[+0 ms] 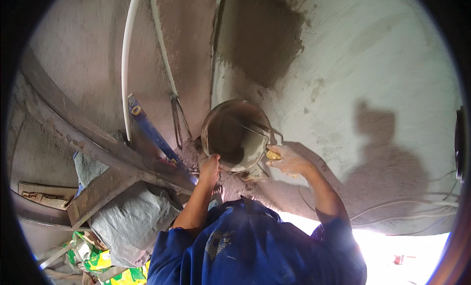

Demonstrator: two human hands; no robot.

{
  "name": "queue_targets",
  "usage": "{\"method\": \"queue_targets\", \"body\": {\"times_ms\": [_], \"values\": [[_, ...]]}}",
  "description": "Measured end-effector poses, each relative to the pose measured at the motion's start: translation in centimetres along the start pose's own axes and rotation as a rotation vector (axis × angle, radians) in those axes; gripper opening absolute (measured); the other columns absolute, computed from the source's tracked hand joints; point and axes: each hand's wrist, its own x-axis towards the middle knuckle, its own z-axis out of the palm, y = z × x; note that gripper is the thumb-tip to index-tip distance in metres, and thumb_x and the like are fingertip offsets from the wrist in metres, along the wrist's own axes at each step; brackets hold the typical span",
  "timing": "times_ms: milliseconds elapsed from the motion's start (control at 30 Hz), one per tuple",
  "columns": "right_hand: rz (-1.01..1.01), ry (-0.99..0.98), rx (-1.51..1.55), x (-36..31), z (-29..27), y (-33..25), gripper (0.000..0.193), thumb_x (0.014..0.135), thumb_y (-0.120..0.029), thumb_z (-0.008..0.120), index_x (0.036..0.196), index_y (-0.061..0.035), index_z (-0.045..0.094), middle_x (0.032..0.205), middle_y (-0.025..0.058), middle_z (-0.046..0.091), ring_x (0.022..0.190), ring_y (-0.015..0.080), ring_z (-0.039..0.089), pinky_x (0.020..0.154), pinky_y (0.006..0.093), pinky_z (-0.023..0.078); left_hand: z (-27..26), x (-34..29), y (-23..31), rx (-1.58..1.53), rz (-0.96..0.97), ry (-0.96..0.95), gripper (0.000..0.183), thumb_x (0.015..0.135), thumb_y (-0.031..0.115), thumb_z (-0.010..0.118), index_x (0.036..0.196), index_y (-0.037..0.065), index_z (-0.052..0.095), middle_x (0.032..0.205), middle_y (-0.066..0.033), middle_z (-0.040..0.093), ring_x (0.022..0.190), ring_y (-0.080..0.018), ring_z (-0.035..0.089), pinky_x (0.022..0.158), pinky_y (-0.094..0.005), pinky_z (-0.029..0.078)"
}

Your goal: The person scoops wet plaster from a bucket using a trowel and applies it to a vertical wall surface. They repeatedly smooth the applied plaster with a larger flat tool to create an even finish.

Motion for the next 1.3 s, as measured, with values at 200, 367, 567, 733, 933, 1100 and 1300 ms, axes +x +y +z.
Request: {"method": "queue_targets", "body": {"times_ms": [200,367,567,733,933,1100,1300], "values": [[-0.175,0.243,-0.135,6.7,4.6,6.5,0.042,0.091,-0.024,0.071,0.122,0.0016,0.06,0.11,0.0285,0.069,0.102,0.0424,0.068,0.088,0.0476,0.052,1.6,-2.6,2.4,0.045,0.371,-0.055,0.05,0.083,-0.004,0.053,0.133,-0.001,0.056,0.115,-0.009,0.067,0.1,-0.0196,0.062,0.09,-0.0308,0.05],[-0.104,0.199,-0.014,8.7,8.4,3.5,0.037,0.091,-0.025,0.072,0.117,-0.0014,0.061,0.105,0.0279,0.069,0.1,0.0421,0.068,0.087,0.0476,0.052,2.3,-3.0,3.4,0.104,0.507,-0.065,0.058,0.083,-0.006,0.049,0.141,-0.002,0.053,0.124,-0.0116,0.066,0.111,-0.0227,0.061,0.099,-0.0307,0.046],[-0.04,-0.144,-0.277,7.1,7.1,2.1,0.054,0.093,-0.024,0.067,0.141,-0.0044,0.053,0.125,0.025,0.067,0.116,0.0382,0.065,0.099,0.0442,0.05,0.2,-1.3,3.7,0.17,0.612,-0.057,0.064,0.082,-0.007,0.049,0.146,-0.001,0.049,0.132,-0.0151,0.065,0.121,-0.0255,0.06,0.105,-0.0319,0.043],[-0.135,0.169,-0.144,7.6,5.7,4.5,0.048,0.093,-0.026,0.067,0.136,-0.0047,0.057,0.12,0.0267,0.068,0.111,0.0419,0.066,0.096,0.0479,0.051,0.1,-1.8,5.1,0.29,0.683,-0.007,0.066,0.082,-0.007,0.047,0.148,-0.001,0.048,0.135,-0.0172,0.064,0.125,-0.0268,0.06,0.108,-0.0328,0.043],[-0.107,0.023,-0.129,9.2,6.6,3.1,0.049,0.093,-0.028,0.068,0.128,0.004,0.055,0.106,0.0262,0.068,0.098,0.0386,0.067,0.089,0.046,0.053,0.6,-2.7,5.4,0.374,0.772,0.005,0.069,0.082,-0.009,0.044,0.151,-0.003,0.043,0.14,-0.0187,0.06,0.128,-0.0266,0.057,0.11,-0.0314,0.04],[0.084,-0.134,0.266,7.0,6.3,0.3,0.048,0.09,-0.031,0.073,0.119,0.0046,0.058,0.105,0.022,0.069,0.085,0.0345,0.068,0.081,0.0439,0.055,0.3,-3.2,6.0,0.396,0.75,-0.021,0.074,0.081,-0.009,0.044,0.154,-0.003,0.039,0.144,-0.0221,0.057,0.132,-0.0272,0.055,0.111,-0.0298,0.038],[-0.076,0.11,-0.313,9.6,5.4,3.4,0.035,0.096,-0.027,0.061,0.115,0.0022,0.063,0.109,0.0296,0.069,0.084,0.0427,0.072,0.078,0.0489,0.057,0.0,-3.2,4.7,0.414,0.741,-0.023,0.076,0.081,-0.01,0.045,0.155,0.002,0.039,0.15,-0.0242,0.052,0.139,-0.0284,0.051,0.113,-0.0311,0.036]]}}
